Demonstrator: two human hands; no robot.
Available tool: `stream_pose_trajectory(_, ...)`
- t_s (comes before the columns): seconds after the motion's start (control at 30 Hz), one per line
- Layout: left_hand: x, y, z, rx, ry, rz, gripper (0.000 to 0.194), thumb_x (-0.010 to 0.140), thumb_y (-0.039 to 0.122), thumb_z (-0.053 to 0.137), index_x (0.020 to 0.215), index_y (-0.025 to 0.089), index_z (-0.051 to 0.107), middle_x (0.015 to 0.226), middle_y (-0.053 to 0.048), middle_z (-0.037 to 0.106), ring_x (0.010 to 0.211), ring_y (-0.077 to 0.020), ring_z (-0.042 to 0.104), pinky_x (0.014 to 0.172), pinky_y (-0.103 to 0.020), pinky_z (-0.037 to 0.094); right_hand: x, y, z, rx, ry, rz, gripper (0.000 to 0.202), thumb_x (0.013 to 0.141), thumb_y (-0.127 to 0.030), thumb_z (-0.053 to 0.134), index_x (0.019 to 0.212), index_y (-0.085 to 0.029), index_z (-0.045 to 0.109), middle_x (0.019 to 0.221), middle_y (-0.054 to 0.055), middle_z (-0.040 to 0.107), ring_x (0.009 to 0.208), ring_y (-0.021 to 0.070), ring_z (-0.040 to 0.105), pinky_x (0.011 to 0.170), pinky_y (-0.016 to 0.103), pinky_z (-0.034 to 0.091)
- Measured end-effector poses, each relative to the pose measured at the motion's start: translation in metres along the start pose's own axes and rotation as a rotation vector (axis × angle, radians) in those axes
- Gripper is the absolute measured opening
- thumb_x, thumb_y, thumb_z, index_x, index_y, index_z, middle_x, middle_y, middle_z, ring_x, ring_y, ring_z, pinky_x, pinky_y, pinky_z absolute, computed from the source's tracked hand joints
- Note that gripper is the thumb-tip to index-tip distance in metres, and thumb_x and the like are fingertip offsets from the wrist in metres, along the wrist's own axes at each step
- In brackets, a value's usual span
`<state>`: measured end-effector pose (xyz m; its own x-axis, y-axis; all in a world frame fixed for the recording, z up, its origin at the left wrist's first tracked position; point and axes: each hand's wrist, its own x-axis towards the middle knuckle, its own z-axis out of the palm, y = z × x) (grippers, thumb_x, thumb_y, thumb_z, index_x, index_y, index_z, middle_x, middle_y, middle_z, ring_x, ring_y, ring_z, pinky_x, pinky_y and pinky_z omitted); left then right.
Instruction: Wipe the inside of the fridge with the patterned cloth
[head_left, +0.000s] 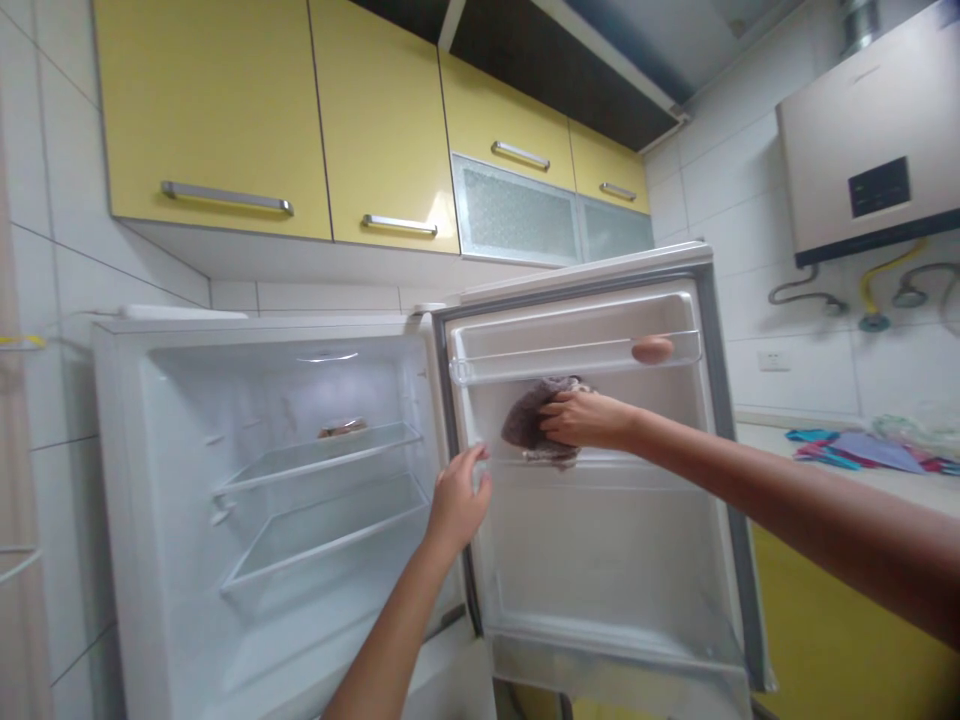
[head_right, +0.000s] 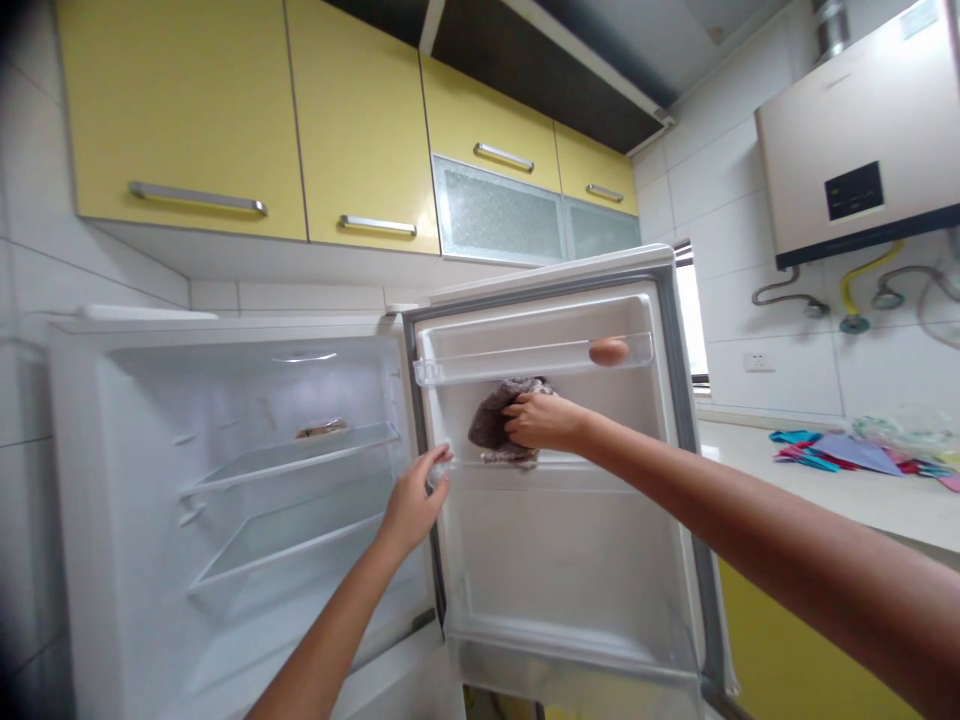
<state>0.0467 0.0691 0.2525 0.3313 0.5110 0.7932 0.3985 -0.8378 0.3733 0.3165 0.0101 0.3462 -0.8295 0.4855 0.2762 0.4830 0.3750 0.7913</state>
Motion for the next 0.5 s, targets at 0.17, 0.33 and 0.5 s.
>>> stream_pose_trajectory(0.17, -0.012, 0.002, 0.008, 0.219, -0.059, 0.112, 0.037, 0.084, 0.017, 0.052, 0.121, 0.020, 0.060, 0.120, -0.011, 0.065, 0.119, -0.0282, 0.056, 0.104, -0.051, 0.044, -0.052, 0.010, 0.010, -0.037, -0.067, 0.009, 0.028, 0.089, -0.010, 0.060, 0.113, -0.021, 0.071, 0.124, 0.003, 0.073, 0.123, 0.0226, 0.061, 0.099, 0.038, 0.049)
stream_pose_trajectory(0.33, -0.013, 0.000, 0.011, 0.238, -0.065, 0.162, 0.041, 0.081, 0.014, 0.055, 0.122, 0.019, 0.054, 0.123, -0.011, 0.061, 0.121, -0.0271, 0.053, 0.107, -0.050, 0.044, -0.104, 0.009, 0.008, 0.065, -0.093, 0.258, 0.045, 0.084, -0.007, 0.055, 0.125, -0.025, 0.067, 0.133, 0.003, 0.068, 0.127, 0.0222, 0.058, 0.101, 0.038, 0.051)
stream_pose_trajectory(0.5, -0.016, -0.006, 0.016, 0.209, -0.044, 0.167, 0.046, 0.078, 0.014, 0.058, 0.124, 0.016, 0.052, 0.128, -0.013, 0.056, 0.129, -0.0281, 0.046, 0.115, -0.051, 0.039, -0.094, -0.010, -0.011, 0.071, -0.120, 0.669, 0.070, 0.073, -0.010, 0.057, 0.141, -0.024, 0.053, 0.139, 0.008, 0.062, 0.121, 0.0281, 0.060, 0.073, 0.035, 0.058)
